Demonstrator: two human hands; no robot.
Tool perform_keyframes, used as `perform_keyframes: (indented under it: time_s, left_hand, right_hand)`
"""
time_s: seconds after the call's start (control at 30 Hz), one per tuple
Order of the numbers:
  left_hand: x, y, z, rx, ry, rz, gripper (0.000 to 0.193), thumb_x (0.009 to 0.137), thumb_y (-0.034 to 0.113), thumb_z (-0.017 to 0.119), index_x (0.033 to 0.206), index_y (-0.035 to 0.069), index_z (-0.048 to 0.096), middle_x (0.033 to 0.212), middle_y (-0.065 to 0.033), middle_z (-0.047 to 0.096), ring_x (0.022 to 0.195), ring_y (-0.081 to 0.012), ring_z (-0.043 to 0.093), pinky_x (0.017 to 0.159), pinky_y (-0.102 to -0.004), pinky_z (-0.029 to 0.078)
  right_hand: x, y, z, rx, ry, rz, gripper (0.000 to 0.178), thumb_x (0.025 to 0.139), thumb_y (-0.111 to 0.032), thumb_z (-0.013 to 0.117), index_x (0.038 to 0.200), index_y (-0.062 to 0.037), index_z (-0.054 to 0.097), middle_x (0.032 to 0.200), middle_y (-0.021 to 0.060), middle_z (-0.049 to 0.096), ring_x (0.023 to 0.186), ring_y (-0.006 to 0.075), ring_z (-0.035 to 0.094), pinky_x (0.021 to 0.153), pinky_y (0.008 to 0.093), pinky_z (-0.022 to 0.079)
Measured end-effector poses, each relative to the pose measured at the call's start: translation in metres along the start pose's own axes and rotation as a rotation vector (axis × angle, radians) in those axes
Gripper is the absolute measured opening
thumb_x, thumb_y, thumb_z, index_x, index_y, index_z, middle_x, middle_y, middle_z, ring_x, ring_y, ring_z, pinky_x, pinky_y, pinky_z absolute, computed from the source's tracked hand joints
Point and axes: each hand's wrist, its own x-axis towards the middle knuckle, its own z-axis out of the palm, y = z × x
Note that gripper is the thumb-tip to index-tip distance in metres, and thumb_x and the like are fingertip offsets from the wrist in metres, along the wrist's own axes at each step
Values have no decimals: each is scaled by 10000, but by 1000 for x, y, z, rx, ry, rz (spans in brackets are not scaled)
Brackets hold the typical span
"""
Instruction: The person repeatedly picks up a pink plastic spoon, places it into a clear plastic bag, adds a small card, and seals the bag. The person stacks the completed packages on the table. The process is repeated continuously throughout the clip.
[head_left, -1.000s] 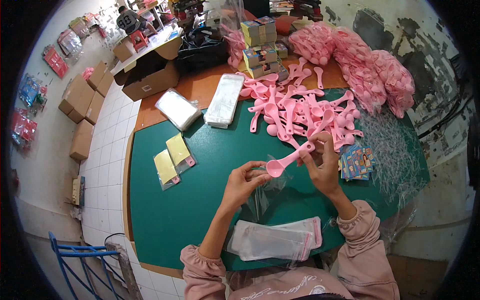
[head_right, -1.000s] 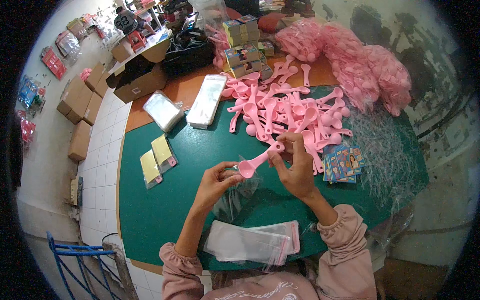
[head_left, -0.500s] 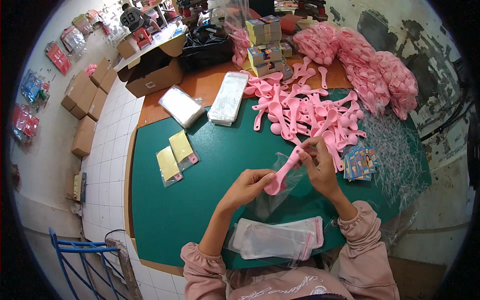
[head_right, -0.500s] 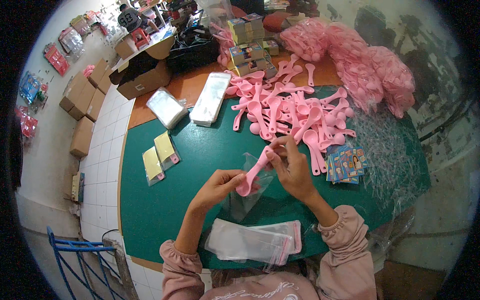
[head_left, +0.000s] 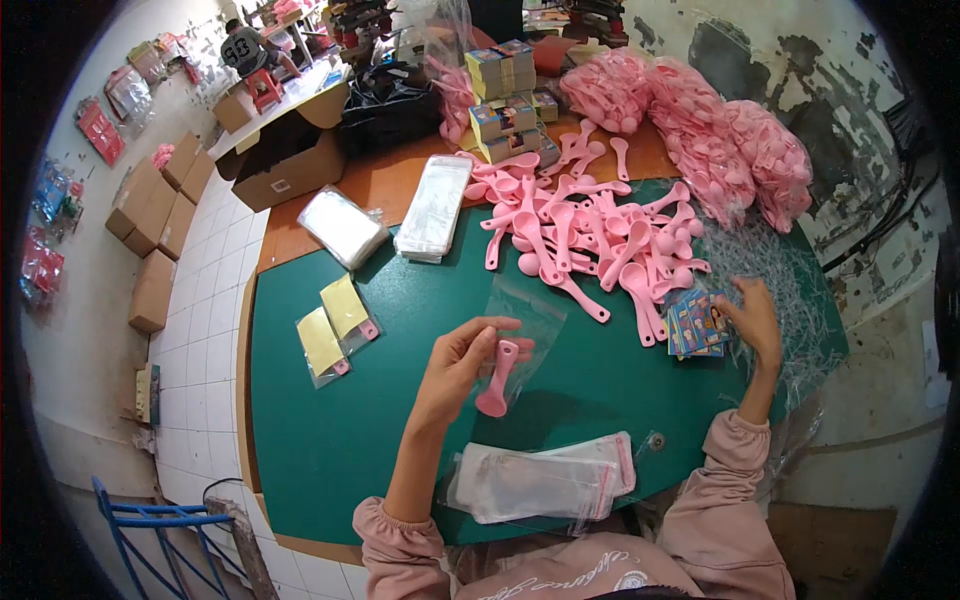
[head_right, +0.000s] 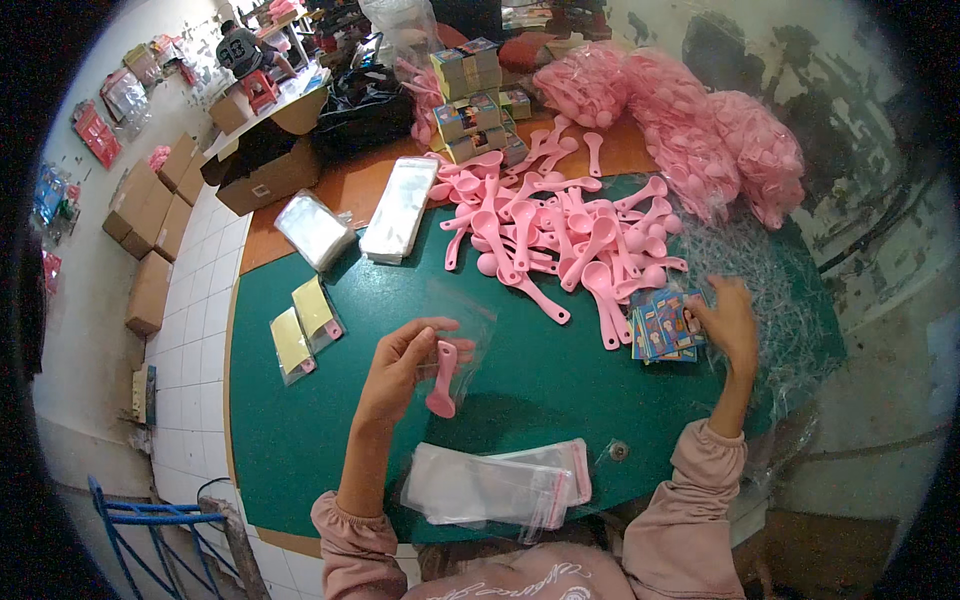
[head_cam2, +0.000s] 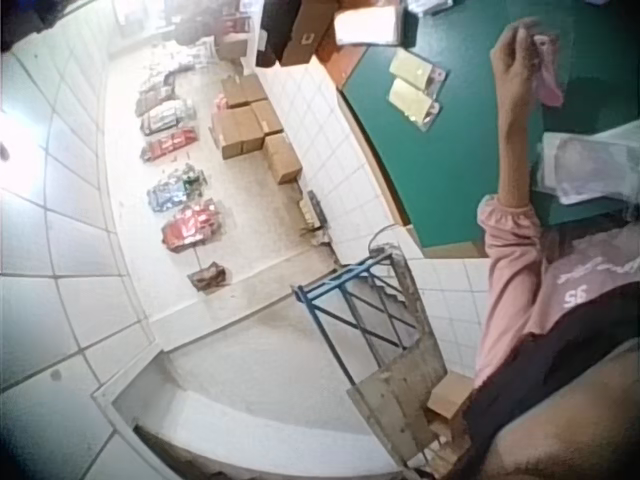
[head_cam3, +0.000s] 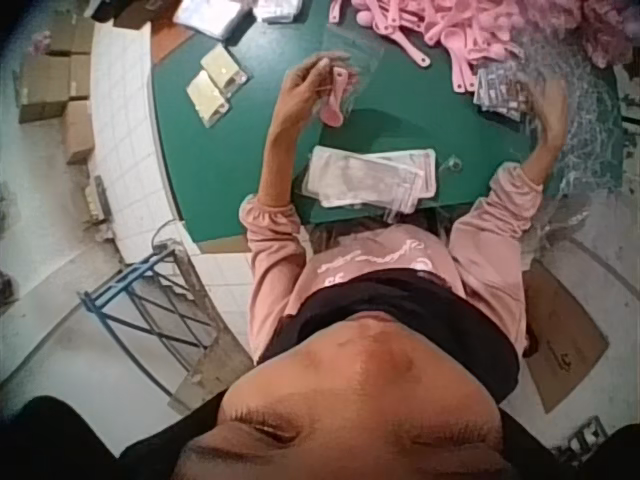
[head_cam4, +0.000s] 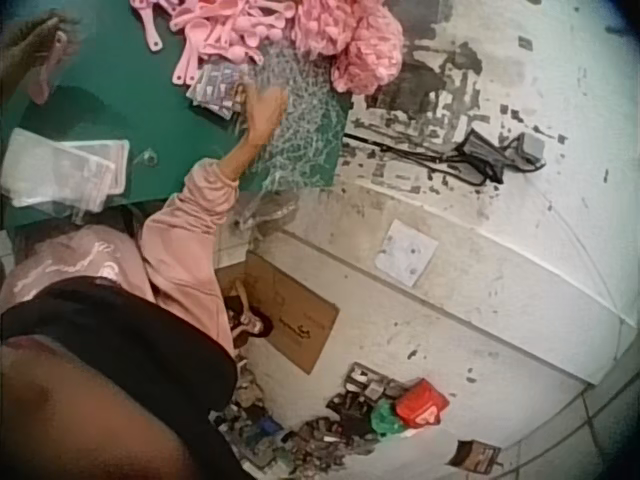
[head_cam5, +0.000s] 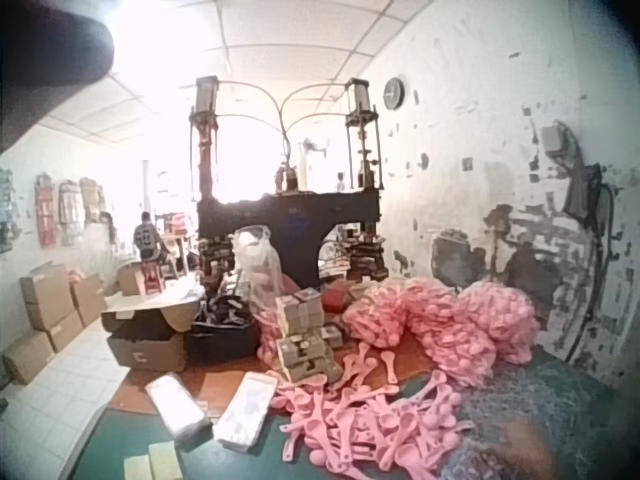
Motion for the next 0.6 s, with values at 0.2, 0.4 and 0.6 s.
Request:
perform_keyframes:
  time_s: [0.2,0.4,0.6]
  left_hand:
    - [-1,-4,-5,82,7,21,282,930,194,410,1044,-16,561,903,-128,634,839,-156,611,757,-270,482]
    - [2,-4,-2,132,20,46,281,926,201,427,999,-20,585,887,-124,637,831,-163,617,731,-276,490]
    - [-3,-1,2,145,7,55,264,922,184,438,1001,-19,588,884,-106,633,818,-134,607,713,-255,490]
  right_hand:
    - [-3,11,-4,80,-86,202,302,697,-131,638,965,0,591,961,142,577,786,279,588,668,333,466]
    - [-12,-47,-36,-400,522,-3,162,770,-77,579,918,-13,575,852,115,588,691,203,582,595,316,464]
    - [-28,-152,2,989,-9,-303,177,799,-42,579,968,6,558,786,74,593,635,105,571,532,248,466]
